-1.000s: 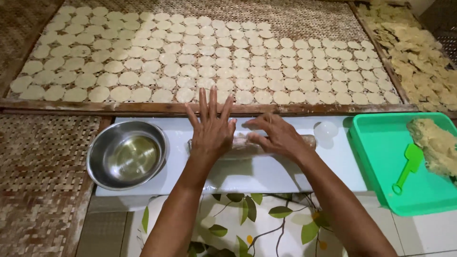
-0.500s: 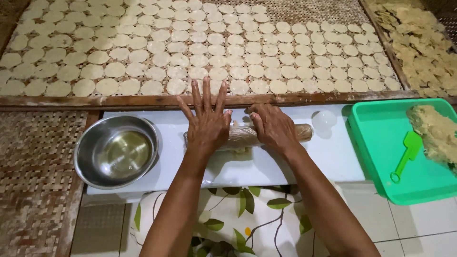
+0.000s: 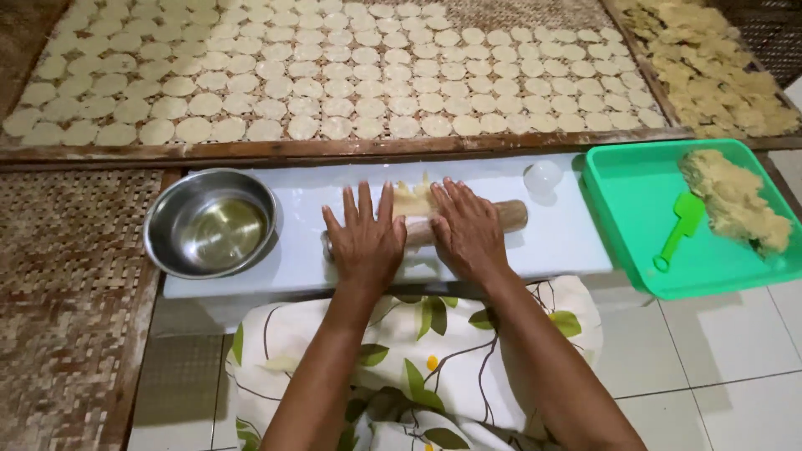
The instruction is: Rolling out dough and placing thin circular slices onto a large drying rack.
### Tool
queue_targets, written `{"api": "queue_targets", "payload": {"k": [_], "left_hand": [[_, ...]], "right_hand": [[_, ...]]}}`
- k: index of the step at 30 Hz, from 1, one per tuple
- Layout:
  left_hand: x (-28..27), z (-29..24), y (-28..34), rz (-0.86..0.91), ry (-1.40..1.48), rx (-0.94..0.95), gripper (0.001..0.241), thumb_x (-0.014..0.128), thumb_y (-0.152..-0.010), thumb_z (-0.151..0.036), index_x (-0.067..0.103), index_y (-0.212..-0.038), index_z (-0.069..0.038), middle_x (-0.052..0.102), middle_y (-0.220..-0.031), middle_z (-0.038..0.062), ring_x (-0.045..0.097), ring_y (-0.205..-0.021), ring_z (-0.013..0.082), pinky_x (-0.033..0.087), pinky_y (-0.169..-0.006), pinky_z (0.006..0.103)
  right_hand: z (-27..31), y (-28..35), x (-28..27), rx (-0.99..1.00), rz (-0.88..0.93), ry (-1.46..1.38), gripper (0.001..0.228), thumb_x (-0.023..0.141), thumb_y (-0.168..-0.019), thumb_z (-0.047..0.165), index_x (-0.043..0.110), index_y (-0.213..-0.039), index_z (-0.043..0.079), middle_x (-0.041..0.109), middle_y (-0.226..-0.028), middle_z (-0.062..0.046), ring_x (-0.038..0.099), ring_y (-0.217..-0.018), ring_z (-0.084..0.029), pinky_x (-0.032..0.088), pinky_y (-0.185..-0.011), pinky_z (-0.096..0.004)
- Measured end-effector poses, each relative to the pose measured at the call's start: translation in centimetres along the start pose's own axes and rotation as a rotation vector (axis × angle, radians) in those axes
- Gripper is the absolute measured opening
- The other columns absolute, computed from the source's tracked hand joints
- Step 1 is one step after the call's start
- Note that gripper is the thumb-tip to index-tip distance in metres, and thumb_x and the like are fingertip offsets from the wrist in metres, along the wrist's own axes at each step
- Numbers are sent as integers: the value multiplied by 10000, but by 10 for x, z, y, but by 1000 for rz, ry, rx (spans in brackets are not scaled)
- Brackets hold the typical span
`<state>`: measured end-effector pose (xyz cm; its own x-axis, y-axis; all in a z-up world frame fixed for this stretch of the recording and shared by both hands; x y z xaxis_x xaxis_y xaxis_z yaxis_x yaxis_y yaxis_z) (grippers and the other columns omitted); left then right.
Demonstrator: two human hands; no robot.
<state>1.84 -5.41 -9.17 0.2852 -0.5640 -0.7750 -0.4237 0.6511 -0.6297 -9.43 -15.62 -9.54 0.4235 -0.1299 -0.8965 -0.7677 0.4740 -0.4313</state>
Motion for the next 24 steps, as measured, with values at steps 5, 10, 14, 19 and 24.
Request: {"api": "queue_targets", "payload": {"k": [5,10,14,19,24], "left_hand": [[-6,-4,24,-34,59,152,718,665,-842,-545,578,-1442,-159,666,-1164,121,640,-1152,327,420,-1018,645],[28,17,22,424,199,262,1065,816,-763,-486,285,-1615,-131,626,-1130,92,605,-1163,309,472,-1009,508],[29,33,-31,551,247,252,865,824,-745,-514,485,-1474,-194,596,-1074,14,587,-1080,271,518,-864,469],[29,40,-43,407,276,300,830,874,-698,-438,547,-1390,-117,616,-989,70,625,-994,314,547,-809,483],[32,39,-28,331,280,255,844,863,-701,-459,554,-1396,-92,623,-1047,73,612,-1072,293,534,-852,466]], "right_hand": [[-5,17,5,-56,142,-18,673,397,-1024,576,360,-1598,227,438,-1587,-119,400,-1467,-319,289,-1170,-544],[-4,2,-6,-131,417,33,647,718,-882,512,541,-1429,215,587,-1408,-104,544,-1349,-314,366,-1146,-583],[-20,-49,-19,-123,450,-118,697,853,-745,394,600,-1382,263,714,-1165,-95,666,-1156,-347,486,-1033,-528],[-29,-69,11,-208,355,-124,722,860,-709,399,601,-1373,280,688,-1187,-63,632,-1172,-325,488,-1013,-518],[-33,-60,35,-203,445,-48,706,768,-806,486,511,-1442,318,637,-1282,-8,589,-1249,-279,430,-1070,-511]]}}
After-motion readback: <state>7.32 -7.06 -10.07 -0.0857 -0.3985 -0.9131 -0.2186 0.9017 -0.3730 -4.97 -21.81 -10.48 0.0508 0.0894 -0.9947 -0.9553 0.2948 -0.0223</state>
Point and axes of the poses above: each hand's wrist, its own y-axis away from the middle knuckle, its own x-axis out of the palm, z = x × y, the point moved 10 cm from there along -y, towards the middle knuckle
